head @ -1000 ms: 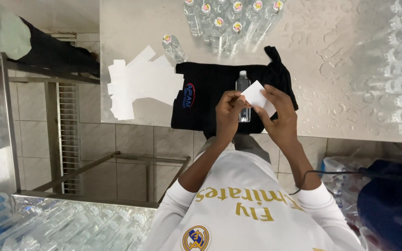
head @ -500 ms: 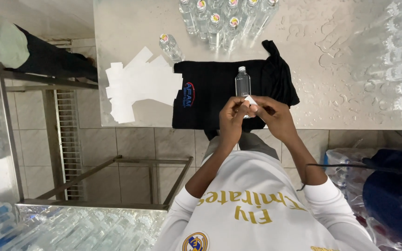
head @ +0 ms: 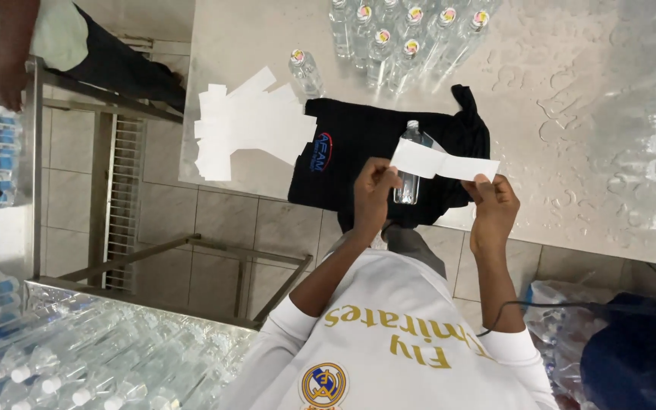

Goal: Manually applying labels to plastic water bottles on a production table.

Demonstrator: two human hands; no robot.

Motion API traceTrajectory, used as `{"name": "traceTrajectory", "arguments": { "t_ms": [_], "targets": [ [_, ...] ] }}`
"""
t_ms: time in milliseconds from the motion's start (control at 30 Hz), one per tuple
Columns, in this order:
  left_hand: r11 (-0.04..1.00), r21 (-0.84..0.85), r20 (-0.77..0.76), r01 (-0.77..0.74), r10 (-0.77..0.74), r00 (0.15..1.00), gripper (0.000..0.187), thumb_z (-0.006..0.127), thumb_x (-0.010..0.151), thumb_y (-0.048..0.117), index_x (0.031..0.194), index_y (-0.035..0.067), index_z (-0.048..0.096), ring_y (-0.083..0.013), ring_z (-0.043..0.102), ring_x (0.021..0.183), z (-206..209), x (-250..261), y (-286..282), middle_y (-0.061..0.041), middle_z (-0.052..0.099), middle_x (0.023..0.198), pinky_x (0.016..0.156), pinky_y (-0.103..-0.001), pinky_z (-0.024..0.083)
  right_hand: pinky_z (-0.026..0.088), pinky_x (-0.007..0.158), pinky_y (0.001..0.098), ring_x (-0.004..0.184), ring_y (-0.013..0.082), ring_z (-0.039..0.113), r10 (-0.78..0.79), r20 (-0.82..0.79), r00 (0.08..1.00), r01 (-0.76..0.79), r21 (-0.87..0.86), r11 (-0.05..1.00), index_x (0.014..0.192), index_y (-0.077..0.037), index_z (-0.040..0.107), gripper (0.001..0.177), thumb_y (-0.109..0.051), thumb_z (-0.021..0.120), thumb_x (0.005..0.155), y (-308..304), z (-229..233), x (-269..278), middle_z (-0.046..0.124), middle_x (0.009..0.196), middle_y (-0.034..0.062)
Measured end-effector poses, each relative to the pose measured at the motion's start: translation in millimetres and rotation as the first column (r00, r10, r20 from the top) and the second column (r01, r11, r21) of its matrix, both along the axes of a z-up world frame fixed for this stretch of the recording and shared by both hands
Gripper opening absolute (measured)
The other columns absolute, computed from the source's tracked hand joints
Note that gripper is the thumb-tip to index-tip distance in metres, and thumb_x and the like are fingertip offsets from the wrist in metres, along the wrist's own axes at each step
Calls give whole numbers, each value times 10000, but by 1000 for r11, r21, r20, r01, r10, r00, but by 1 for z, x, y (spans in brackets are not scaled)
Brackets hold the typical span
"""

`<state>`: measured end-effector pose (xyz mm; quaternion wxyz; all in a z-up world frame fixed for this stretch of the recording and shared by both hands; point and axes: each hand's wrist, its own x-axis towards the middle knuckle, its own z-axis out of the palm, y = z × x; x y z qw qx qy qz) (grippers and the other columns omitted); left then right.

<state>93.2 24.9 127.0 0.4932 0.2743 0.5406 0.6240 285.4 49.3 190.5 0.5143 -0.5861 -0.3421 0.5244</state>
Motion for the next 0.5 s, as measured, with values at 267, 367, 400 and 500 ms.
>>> {"name": "traceTrajectory", "arguments": {
  "t_ms": [267,367,400,500],
  "targets": [
    [980,-12,-9,-198,198,980,97,579,1098,184,1092,97,535,-129,533,918,54,-33,22,-22,486,952,913,-340,539,578,1070,490,1067,293,760,459,-2,889,-448,-221,866,1171,52,715,149,-15,642,1059,-38,-37,16,749,1060,234],
    [989,16,-25,-145,145,989,57,583,1098,147,1117,106,549,-105,528,923,51,-29,22,2,498,954,886,-317,507,544,1074,539,1097,334,739,573,154,805,-525,-264,809,1267,10,771,302,-217,709,1078,-27,-8,21,768,1107,257],
    [993,72,-33,-98,101,994,51,600,1111,133,1144,99,583,-97,551,925,49,-28,24,3,538,950,888,-316,496,526,1086,578,1135,386,728,540,238,807,-486,-251,837,1328,-15,766,410,-357,707,1110,-20,-1,23,764,1150,283],
    [994,110,-58,25,-18,998,59,641,1138,154,1165,102,638,-92,617,927,44,-16,22,-33,664,943,882,-319,522,579,1079,487,1151,309,729,355,353,865,-389,26,921,1332,8,735,298,-249,659,1203,5,23,23,750,1155,235]
  ]
}}
